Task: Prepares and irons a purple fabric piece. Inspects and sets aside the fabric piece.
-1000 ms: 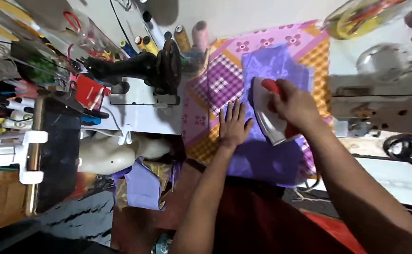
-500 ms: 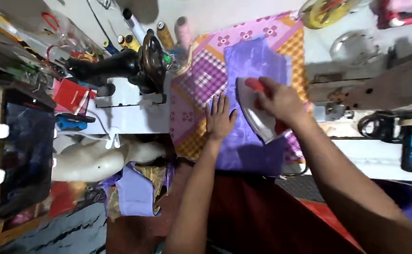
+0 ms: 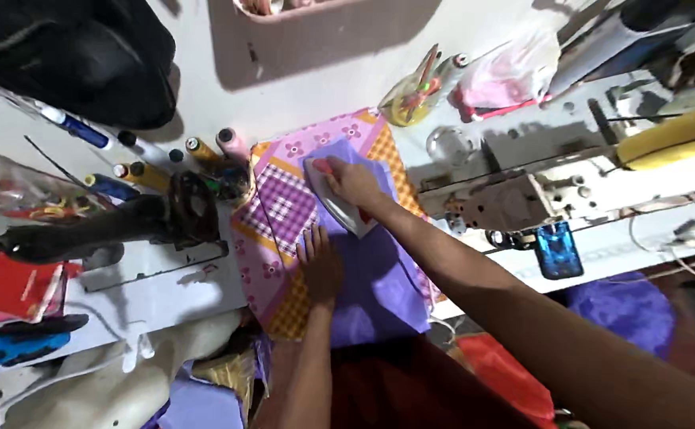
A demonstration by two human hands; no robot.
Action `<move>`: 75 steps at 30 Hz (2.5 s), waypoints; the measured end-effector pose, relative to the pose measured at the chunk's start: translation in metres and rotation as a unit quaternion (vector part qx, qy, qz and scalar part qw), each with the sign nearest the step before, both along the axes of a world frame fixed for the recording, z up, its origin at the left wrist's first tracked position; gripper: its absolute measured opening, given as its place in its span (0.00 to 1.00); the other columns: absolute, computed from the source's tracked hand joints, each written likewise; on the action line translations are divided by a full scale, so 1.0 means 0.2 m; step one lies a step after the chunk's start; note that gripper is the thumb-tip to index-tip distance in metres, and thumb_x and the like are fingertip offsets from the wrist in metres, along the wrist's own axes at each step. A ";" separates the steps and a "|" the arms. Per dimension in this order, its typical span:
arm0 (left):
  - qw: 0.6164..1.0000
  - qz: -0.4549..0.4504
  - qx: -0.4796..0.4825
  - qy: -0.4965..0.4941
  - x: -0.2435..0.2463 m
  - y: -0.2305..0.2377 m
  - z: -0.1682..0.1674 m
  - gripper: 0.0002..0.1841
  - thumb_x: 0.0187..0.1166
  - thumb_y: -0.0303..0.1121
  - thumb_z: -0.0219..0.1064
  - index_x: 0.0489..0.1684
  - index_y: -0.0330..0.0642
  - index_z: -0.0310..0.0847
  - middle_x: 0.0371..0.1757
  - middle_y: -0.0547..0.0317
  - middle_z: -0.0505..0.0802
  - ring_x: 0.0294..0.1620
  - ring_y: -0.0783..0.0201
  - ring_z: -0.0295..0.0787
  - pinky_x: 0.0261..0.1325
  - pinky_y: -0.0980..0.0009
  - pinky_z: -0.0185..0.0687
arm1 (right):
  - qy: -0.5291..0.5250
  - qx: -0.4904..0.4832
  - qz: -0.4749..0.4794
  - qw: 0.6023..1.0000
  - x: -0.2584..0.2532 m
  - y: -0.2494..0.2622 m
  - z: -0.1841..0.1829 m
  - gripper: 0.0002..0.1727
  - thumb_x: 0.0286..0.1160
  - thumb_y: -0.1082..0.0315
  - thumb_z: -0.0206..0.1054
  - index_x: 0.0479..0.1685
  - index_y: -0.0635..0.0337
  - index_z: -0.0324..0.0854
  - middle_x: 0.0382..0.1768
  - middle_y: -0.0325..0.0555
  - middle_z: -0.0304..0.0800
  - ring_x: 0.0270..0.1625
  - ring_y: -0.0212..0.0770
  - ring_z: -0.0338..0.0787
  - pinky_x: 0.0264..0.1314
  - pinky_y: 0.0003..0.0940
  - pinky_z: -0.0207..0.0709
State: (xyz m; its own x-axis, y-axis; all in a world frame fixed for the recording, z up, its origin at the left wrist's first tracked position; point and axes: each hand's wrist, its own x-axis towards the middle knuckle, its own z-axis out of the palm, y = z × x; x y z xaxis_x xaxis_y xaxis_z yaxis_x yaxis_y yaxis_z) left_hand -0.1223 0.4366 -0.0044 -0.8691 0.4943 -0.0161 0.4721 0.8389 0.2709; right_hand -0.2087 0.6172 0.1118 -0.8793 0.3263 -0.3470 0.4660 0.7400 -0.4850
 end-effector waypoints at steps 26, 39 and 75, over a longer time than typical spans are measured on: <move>0.999 0.005 0.047 0.016 0.01 -0.01 0.01 0.28 0.86 0.35 0.45 0.84 0.36 0.71 0.85 0.43 0.77 0.87 0.42 0.68 0.84 0.35 0.57 | -0.010 0.015 -0.086 0.996 -0.04 0.11 0.04 0.27 0.92 0.51 0.52 0.86 0.44 0.68 0.52 0.64 0.92 0.55 0.70 0.92 0.51 0.71 0.81; 0.995 -0.080 0.025 -0.050 -0.77 0.29 0.12 0.30 0.93 0.45 0.44 0.95 0.51 0.53 0.97 0.43 0.48 0.97 0.35 0.28 0.90 0.29 0.23 | -0.034 0.003 -0.171 0.985 0.15 0.06 0.03 0.30 0.92 0.49 0.53 0.90 0.44 0.63 0.48 0.66 0.92 0.50 0.72 0.92 0.47 0.72 0.81; 0.991 -0.130 -0.028 -0.022 -0.81 0.37 -0.04 0.31 0.94 0.47 0.35 0.97 0.50 0.45 0.98 0.49 0.47 0.97 0.40 0.32 0.88 0.27 0.22 | -0.113 -0.006 -0.248 0.962 0.48 0.13 0.09 0.32 0.93 0.47 0.51 0.94 0.42 0.56 0.50 0.66 0.92 0.54 0.71 0.92 0.53 0.69 0.81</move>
